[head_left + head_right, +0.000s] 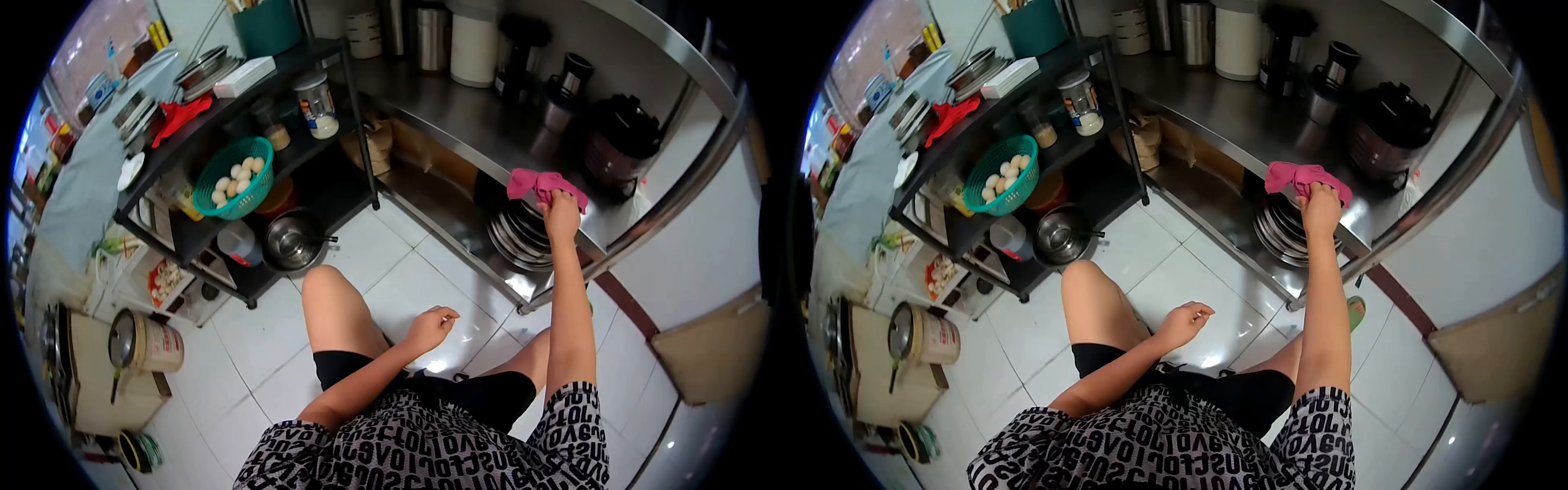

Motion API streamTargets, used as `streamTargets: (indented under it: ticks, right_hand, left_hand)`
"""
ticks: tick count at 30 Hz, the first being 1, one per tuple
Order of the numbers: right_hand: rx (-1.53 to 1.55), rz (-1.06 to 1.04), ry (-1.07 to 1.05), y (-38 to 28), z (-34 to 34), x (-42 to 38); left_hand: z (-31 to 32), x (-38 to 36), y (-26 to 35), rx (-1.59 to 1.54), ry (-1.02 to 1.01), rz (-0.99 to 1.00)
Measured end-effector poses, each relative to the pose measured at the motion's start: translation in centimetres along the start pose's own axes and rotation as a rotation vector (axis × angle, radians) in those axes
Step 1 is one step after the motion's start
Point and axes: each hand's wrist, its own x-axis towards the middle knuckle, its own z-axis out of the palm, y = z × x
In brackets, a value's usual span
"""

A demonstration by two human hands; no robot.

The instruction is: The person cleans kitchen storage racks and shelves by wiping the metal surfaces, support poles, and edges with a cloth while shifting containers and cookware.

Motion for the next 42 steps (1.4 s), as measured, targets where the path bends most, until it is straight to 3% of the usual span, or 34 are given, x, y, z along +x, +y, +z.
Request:
streamTargets:
  ticks: [5, 11, 16, 19, 21, 22, 23, 24, 25, 27, 29, 31, 33, 35, 36, 37, 39, 40, 42]
  right_hand:
    - [-0.078, 0.11, -0.062, -0.3, -0.8, 0.2]
    - [-0.167, 0.114, -0.122, 0.0, -0.8, -0.8]
    - [-0.215, -0.012, 0.154, 0.2, -0.6, -5.2]
    - [-0.183, -0.029, 0.314, -2.9, 2.1, -8.5]
    - [0.057, -0.005, 0.246, -1.1, 8.7, -13.3]
    - [0.135, 0.072, 0.054, -0.9, 11.8, -15.4]
    - [0.67, 0.547, -0.142, -4.7, 13.1, -15.2]
    - [0.897, 0.809, -0.24, -5.8, 16.0, -15.5]
    - [1.058, 0.994, -0.249, -9.1, 17.1, -14.4]
    - [1.214, 1.173, -0.372, -6.8, 23.0, -16.7]
    - [1.085, 0.984, -0.453, -6.5, 27.1, -15.9]
    - [0.912, 0.797, -0.514, -6.6, 29.2, -14.1]
    - [0.763, 0.544, -0.449, -9.0, 28.7, -11.0]
    - [0.271, 0.178, -0.424, -7.6, 30.3, -10.5]
    - [0.146, 0.194, -0.578, -8.1, 30.3, -9.8]
    - [0.149, 0.187, -0.594, -7.7, 31.4, -10.2]
    - [-0.096, -0.242, -0.745, -5.6, 34.5, -11.8]
    - [0.194, -0.066, -0.855, -4.8, 36.7, -12.9]
    - [0.188, -0.123, -0.847, -5.4, 40.1, -12.7]
  left_hand:
    - [-6.8, 0.7, -1.3, 0.053, -0.094, 0.114]
    - [-9.7, 5.3, -4.0, 0.035, -0.043, 0.033]
    - [-14.4, 11.3, -2.7, 0.236, -0.401, 0.125]
    - [-16.4, 16.6, -3.1, 0.456, -0.497, 0.097]
    - [-16.3, 20.1, -4.9, 0.518, -0.448, 0.062]
    - [-15.9, 21.9, -6.0, 0.53, -0.465, 0.049]
    - [-15.6, 23.6, -7.2, 0.543, -0.479, 0.039]
    - [-15.2, 24.9, -8.5, 0.54, -0.495, 0.037]
    - [-14.7, 25.9, -10.0, 0.634, -0.58, 0.039]
    - [-12.2, 27.5, -15.2, 0.766, -0.707, 0.033]
    - [-9.0, 27.7, -19.2, 0.924, -0.886, -0.034]
    - [-6.1, 26.6, -22.0, 1.006, -0.943, 0.098]
    - [-6.4, 26.5, -21.2, 0.887, -0.964, 0.103]
    - [-3.4, 26.1, -22.8, 0.745, -1.077, 0.092]
    - [-3.0, 26.0, -22.9, 0.687, -1.12, 0.1]
    - [-3.0, 26.3, -22.5, 0.64, -1.162, 0.127]
    - [-3.3, 27.0, -21.7, 0.564, -1.216, 0.169]
    - [-3.9, 27.6, -21.4, 0.545, -1.222, 0.172]
    - [-6.1, 29.1, -21.0, 0.533, -1.208, 0.159]
